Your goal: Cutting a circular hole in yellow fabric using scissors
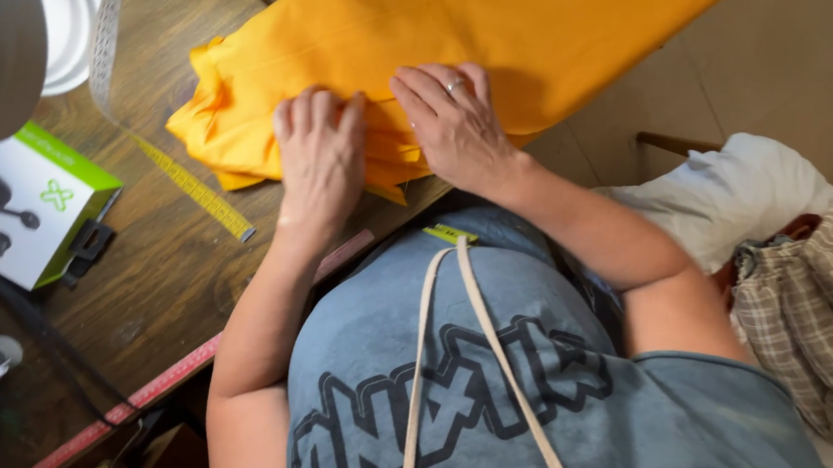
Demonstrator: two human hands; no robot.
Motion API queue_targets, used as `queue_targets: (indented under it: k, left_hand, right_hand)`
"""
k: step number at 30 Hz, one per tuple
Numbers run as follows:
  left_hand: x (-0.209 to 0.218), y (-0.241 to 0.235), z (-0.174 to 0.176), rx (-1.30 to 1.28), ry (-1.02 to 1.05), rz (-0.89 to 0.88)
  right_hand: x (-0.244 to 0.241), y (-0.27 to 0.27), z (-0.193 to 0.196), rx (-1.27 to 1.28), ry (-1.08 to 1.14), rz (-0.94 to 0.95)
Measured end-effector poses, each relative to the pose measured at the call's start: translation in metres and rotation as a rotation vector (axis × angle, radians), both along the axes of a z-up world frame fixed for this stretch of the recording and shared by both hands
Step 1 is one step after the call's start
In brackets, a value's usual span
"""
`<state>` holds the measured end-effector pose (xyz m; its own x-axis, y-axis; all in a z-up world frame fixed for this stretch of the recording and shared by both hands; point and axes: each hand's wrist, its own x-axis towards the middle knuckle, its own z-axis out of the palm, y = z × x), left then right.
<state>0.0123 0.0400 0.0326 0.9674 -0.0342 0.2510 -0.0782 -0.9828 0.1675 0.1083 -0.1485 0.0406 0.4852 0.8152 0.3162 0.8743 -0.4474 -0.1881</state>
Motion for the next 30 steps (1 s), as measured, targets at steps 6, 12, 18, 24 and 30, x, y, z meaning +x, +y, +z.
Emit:
queue_targets:
  k: [6,12,18,24,30]
  left_hand:
    - [-0.008,0.025,-0.012,0.065,-0.031,0.119]
    - [-0.010,0.016,0.038,-0.098,-0.146,-0.019]
    - [-0.026,0.016,0.028,-0.190,-0.254,0.023]
    - [-0.073,0.047,0.001,-0.169,-0.476,0.471]
    - [-0.048,0.019,0.008,-1.059,-0.438,0.494]
  right_hand:
    - [-0.004,-0.090,-0.042,0.122,0.132,-0.174]
    - [0.001,-0.073,-0.011,0.457,0.385,-0.125]
    - [-0.006,-0.002,-0.015,0.530,0.345,0.085]
    - [-0.005,-0.005,0.036,0.597,0.388,0.175]
    - [0.030,-0.017,0.087,0.595,0.091,0.150]
